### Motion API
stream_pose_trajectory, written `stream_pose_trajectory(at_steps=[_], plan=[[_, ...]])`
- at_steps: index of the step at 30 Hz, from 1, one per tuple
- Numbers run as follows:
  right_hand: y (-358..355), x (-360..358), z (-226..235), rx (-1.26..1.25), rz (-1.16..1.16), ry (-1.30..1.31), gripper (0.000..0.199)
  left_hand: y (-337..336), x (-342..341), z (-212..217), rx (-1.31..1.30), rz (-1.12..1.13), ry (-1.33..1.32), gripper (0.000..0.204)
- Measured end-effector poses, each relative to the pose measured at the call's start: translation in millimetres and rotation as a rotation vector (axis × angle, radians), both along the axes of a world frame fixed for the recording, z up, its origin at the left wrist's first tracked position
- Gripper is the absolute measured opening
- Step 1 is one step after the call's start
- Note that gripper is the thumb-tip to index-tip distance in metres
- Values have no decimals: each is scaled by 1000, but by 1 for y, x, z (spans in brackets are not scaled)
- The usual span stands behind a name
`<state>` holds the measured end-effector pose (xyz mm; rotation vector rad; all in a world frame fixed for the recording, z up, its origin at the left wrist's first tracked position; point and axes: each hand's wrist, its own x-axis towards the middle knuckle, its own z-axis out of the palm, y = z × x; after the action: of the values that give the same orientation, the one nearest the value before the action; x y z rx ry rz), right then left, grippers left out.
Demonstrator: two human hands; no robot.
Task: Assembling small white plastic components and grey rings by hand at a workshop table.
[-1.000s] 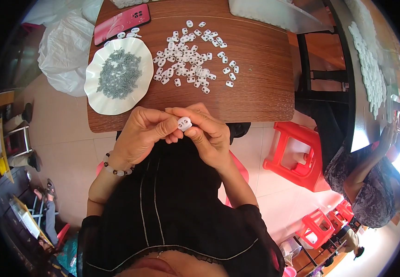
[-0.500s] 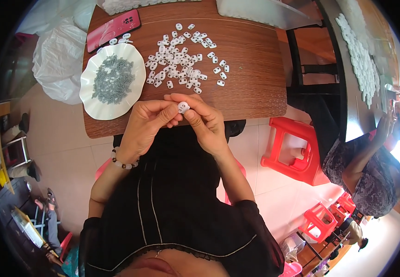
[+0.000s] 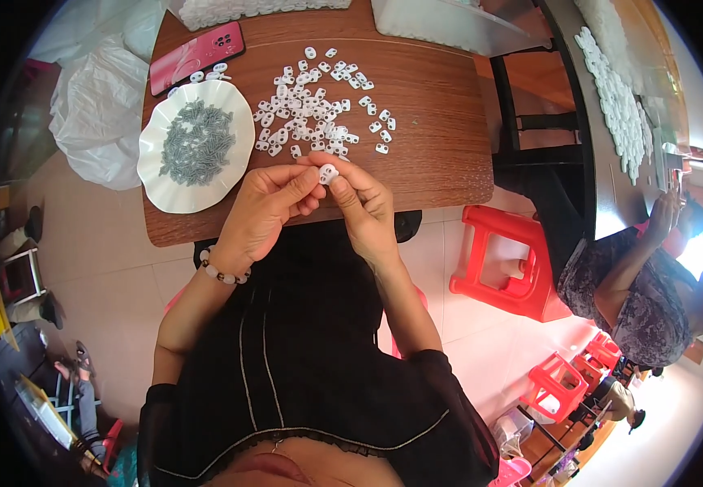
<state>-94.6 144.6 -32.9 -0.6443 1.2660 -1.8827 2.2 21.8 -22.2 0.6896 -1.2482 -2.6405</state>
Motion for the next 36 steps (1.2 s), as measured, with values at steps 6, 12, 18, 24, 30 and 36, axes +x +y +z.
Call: stream_pose_trajectory(at_steps=[6, 12, 18, 24, 30, 36], plan=[[-2, 1, -3, -19, -20, -70, 34, 0, 0, -7, 158, 11, 11, 23], [-5, 0, -1, -19, -8, -91, 37, -1, 2, -6, 187, 28, 23, 22], [-9, 0, 1, -47, 22, -77, 37, -2, 4, -8, 178, 52, 40, 22], [-13, -5, 7, 91, -38, 54, 25, -1, 6, -15, 147, 57, 63, 25], [-38, -66, 61, 267, -253, 686, 22, -4, 13, -42, 89, 35, 14, 22], [-98, -213, 119, 454, -765, 1532, 23, -7, 17, -42, 131, 52, 45, 20]])
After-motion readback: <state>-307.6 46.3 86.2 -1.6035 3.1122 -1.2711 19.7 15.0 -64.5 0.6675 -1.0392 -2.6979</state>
